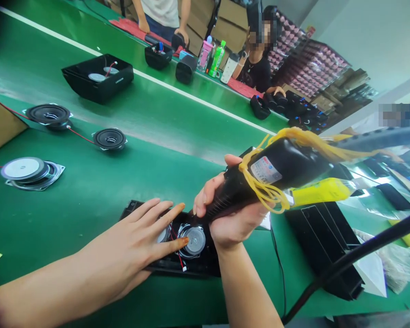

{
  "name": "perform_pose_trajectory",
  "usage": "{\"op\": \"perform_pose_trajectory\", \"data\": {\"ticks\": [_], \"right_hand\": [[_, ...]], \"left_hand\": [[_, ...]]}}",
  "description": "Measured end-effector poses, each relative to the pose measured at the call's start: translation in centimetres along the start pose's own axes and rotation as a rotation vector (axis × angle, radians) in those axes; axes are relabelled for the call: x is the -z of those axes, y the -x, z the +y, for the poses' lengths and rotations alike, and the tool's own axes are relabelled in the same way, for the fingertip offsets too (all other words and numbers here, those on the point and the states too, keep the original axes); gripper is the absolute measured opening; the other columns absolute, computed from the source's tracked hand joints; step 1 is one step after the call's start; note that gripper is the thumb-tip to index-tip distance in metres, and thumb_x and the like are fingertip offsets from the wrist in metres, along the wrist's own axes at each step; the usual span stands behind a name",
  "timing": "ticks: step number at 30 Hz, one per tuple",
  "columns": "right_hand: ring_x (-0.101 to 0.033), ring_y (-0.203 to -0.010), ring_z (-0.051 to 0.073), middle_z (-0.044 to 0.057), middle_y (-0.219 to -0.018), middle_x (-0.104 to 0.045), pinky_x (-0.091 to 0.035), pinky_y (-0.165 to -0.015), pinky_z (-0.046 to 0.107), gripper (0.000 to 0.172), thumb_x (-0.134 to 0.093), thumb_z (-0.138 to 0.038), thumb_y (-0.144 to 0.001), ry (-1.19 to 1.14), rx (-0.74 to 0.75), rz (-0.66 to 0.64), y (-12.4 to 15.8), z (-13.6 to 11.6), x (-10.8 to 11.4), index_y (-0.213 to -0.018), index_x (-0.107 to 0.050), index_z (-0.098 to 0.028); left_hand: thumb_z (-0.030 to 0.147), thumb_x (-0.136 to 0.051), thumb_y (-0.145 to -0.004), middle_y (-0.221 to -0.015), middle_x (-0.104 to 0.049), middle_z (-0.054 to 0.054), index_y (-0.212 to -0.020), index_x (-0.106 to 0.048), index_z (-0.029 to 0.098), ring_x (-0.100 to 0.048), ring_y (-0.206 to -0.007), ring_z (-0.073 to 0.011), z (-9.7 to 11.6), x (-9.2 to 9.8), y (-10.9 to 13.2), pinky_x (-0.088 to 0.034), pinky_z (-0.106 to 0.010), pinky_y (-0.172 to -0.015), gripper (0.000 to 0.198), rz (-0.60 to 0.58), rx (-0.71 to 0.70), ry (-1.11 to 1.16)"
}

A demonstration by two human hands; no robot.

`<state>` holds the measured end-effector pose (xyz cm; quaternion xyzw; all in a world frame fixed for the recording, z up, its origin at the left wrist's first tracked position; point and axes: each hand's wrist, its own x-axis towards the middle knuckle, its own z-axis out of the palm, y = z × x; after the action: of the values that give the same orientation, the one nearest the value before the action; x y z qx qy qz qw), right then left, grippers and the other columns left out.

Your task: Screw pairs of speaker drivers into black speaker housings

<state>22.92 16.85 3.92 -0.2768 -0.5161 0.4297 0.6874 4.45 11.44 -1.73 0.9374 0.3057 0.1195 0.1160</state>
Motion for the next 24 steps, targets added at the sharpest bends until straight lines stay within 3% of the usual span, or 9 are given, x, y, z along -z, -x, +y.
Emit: {"op": "perform_pose_trajectory", "data": {"ticks": [12, 17, 24], "right_hand": [[-0.047, -0.032, 0.011, -0.007, -0.057, -0.059, -0.040, -0.031, 0.022, 0.060, -0.056, -0.081, -0.090, -0.055, -0.048, 0.002, 0.3, 0.5, 0.0, -0.111, -0.069, -0.026], [-0.045, -0.031, 0.011, -0.008, -0.057, -0.058, -0.038, -0.029, 0.023, 0.064, -0.065, -0.086, -0.080, -0.077, -0.077, -0.075, 0.6, 0.7, 0.0, -0.104, -0.069, -0.027], [-0.047, -0.033, 0.011, -0.007, -0.060, -0.060, -0.040, -0.031, 0.023, 0.061, -0.067, -0.083, -0.082, -0.122, -0.104, -0.133, 1.0, 1.0, 0.5, -0.105, -0.070, -0.026]], "left_hand": [[0.036, -0.086, -0.077, -0.170, -0.039, -0.023, -0.149, -0.058, 0.034, -0.042, -0.151, -0.0501, 0.1, 0.1, -0.1, -0.034, -0.072, -0.121, 0.077, -0.003, 0.005, -0.024], [0.038, -0.079, -0.083, -0.165, -0.045, -0.020, -0.149, -0.060, 0.035, -0.045, -0.149, -0.0480, 0.0, 0.4, -0.2, -0.035, -0.070, -0.121, 0.068, -0.009, 0.016, -0.029], [0.039, -0.076, -0.085, -0.160, -0.050, -0.015, -0.150, -0.059, 0.037, -0.043, -0.148, -0.0450, 0.0, 0.3, 0.0, -0.031, -0.067, -0.122, 0.068, -0.015, 0.022, -0.017]]}}
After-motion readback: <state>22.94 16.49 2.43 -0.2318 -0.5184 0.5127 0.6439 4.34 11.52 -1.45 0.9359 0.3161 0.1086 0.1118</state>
